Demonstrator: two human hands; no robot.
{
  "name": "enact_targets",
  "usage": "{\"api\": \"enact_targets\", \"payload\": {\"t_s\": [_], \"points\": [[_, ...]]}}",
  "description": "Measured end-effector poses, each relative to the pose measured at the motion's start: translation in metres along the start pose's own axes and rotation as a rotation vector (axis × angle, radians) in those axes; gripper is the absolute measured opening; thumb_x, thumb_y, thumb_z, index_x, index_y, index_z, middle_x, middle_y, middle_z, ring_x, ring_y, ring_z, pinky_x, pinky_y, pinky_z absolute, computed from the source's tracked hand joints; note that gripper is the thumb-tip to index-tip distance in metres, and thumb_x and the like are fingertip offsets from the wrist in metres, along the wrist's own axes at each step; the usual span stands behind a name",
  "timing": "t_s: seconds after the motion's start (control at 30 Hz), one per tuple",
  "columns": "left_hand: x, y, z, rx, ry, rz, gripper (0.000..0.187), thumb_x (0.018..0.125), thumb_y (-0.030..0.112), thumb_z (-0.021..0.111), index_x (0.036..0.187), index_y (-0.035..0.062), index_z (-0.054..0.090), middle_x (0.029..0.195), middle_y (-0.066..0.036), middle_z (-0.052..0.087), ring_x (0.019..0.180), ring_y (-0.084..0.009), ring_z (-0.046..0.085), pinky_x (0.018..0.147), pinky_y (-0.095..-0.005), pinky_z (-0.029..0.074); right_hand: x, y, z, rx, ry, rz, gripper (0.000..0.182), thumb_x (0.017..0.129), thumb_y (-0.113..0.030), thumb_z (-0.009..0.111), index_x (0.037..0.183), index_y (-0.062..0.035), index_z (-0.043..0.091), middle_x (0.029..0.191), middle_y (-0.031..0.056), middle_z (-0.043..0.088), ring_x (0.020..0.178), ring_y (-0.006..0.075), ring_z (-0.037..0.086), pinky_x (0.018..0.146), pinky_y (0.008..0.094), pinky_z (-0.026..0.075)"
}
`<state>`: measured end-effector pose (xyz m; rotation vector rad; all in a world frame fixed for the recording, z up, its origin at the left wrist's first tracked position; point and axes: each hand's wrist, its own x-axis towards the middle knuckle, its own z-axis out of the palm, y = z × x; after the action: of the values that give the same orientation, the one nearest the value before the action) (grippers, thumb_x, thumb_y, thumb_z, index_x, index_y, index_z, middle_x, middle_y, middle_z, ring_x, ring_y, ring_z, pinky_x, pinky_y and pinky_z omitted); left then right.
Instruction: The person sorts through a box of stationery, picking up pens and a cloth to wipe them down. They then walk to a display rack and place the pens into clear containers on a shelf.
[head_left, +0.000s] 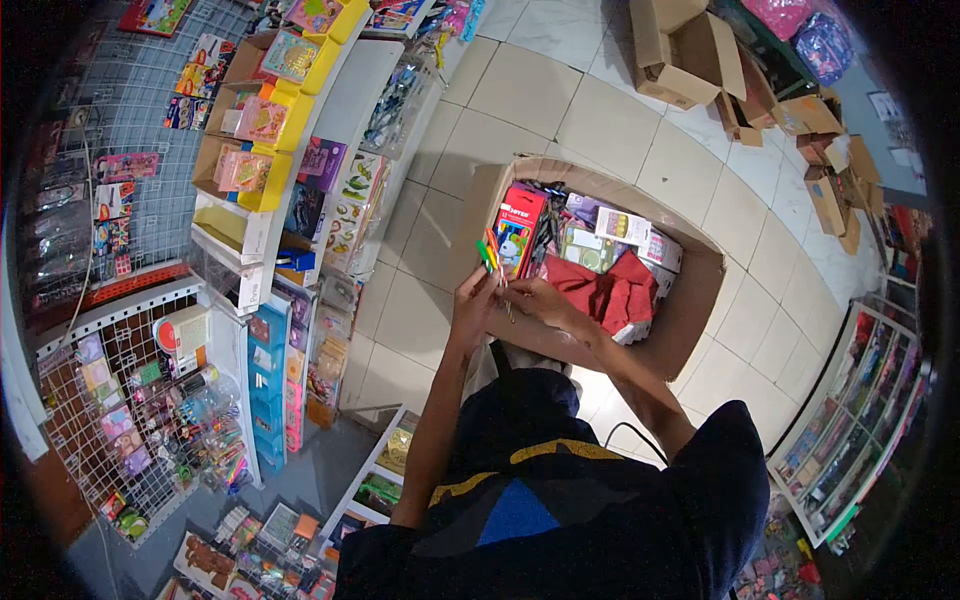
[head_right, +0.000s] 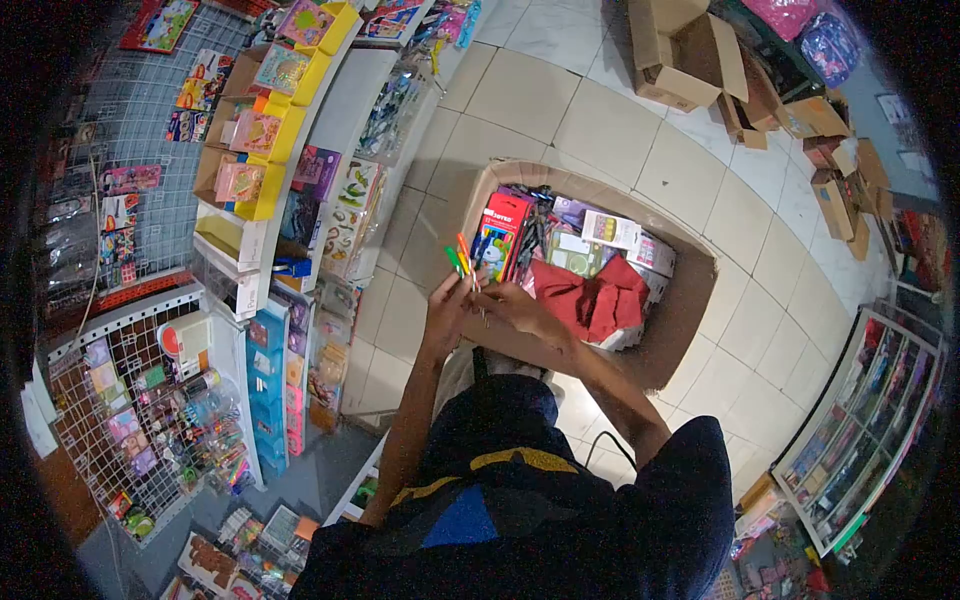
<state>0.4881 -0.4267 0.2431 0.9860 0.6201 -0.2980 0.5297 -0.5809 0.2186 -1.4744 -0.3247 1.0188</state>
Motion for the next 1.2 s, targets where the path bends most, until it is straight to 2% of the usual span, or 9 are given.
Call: {"api": "enact_targets", "payload": {"t_s": [0.13,0.23,0.3,0.43,0.53,0.67,0.8,0.93,1.2], "points": [[0.003,-0.019,-0.022,0.154,0.0,0.056,0.031,0.093,0.017,0.055,0.117,-0.0025,0.054,0.096,-0.007,0.063,0.079,-0.0114,0.059,0.072,-0.0241,0.048,0.008,0.022,-0.007,-0.352,-0.126,-0.1,0.032,0.091,-0.03,0.057,0.095,0.0003,0.065,0.07,0.0044,0.059,0.066,0.0115,0.053,0.059,0.0283,0.043],[0.001,-0.023,-0.03,0.052,0.128,0.094,0.028,0.093,0.018,0.056,0.114,-0.0002,0.055,0.089,-0.004,0.061,0.078,-0.0103,0.058,0.071,-0.0243,0.048,0.042,0.087,-0.049,-0.029,-0.116,-0.539,0.024,0.091,-0.023,0.056,0.092,-0.0012,0.065,0.073,0.0106,0.061,0.071,0.0166,0.057,0.065,0.0311,0.045],[-0.007,-0.012,-0.022,-0.092,0.192,0.144,0.026,0.093,0.017,0.055,0.113,0.0011,0.055,0.088,-0.003,0.061,0.078,-0.0108,0.058,0.069,-0.0247,0.048,0.056,0.063,-0.078,-0.102,0.212,0.045,0.018,0.089,-0.016,0.055,0.099,-0.0044,0.063,0.073,0.014,0.06,0.072,0.0192,0.058,0.065,0.0323,0.046],[-0.011,-0.012,-0.021,-0.274,0.172,0.184,0.02,0.094,0.017,0.053,0.109,0.0035,0.055,0.088,-0.003,0.06,0.08,-0.0124,0.059,0.067,-0.0264,0.05,0.115,0.118,-0.145,-0.796,0.604,0.186,0.044,0.084,-0.017,0.054,0.128,-0.0169,0.045,0.094,0.0179,0.065,0.083,0.032,0.065,0.069,0.0441,0.051],[-0.021,-0.02,-0.019,-0.26,0.164,0.098,0.018,0.095,0.016,0.05,0.109,0.0048,0.053,0.091,-0.003,0.058,0.082,-0.0137,0.059,0.071,-0.0292,0.051,0.147,0.143,-0.161,-0.976,0.522,0.426,0.048,0.085,-0.021,0.051,0.131,-0.0225,0.042,0.104,0.0201,0.063,0.092,0.0382,0.064,0.077,0.0481,0.051],[-0.031,-0.043,-0.028,-0.237,0.158,0.046,0.024,0.097,0.016,0.047,0.117,0.0045,0.05,0.102,-0.006,0.058,0.097,-0.0168,0.058,0.084,-0.0346,0.051,0.162,0.143,-0.161,-1.043,0.404,0.558,0.035,0.089,-0.021,0.045,0.123,-0.0185,0.05,0.113,0.0204,0.06,0.103,0.0342,0.061,0.084,0.0457,0.051],[-0.036,-0.046,-0.027,-0.308,0.188,0.039,0.025,0.097,0.015,0.046,0.119,0.0031,0.048,0.103,-0.007,0.057,0.096,-0.0172,0.058,0.084,-0.0362,0.051,0.168,0.151,-0.163,-1.261,0.395,0.491,0.026,0.09,-0.018,0.045,0.111,-0.012,0.058,0.107,0.014,0.063,0.097,0.0318,0.064,0.079,0.0428,0.052],[-0.037,-0.041,-0.025,-0.267,0.184,0.071,0.026,0.097,0.015,0.047,0.119,0.0017,0.047,0.101,-0.007,0.057,0.094,-0.0175,0.058,0.083,-0.0348,0.051,0.149,0.143,-0.159,-1.325,0.44,0.302,0.019,0.089,-0.016,0.044,0.098,-0.0085,0.06,0.1,0.0176,0.064,0.09,0.0331,0.065,0.072,0.0444,0.053],[-0.029,-0.038,-0.028,-0.129,0.143,0.032,0.026,0.098,0.017,0.043,0.12,0.0047,0.047,0.101,-0.005,0.056,0.09,-0.0135,0.057,0.078,-0.0301,0.05,0.117,0.129,-0.17,-1.131,0.458,0.323,0.035,0.088,-0.024,0.046,0.122,-0.0137,0.052,0.093,0.0219,0.064,0.084,0.0377,0.065,0.071,0.0488,0.052]]}}
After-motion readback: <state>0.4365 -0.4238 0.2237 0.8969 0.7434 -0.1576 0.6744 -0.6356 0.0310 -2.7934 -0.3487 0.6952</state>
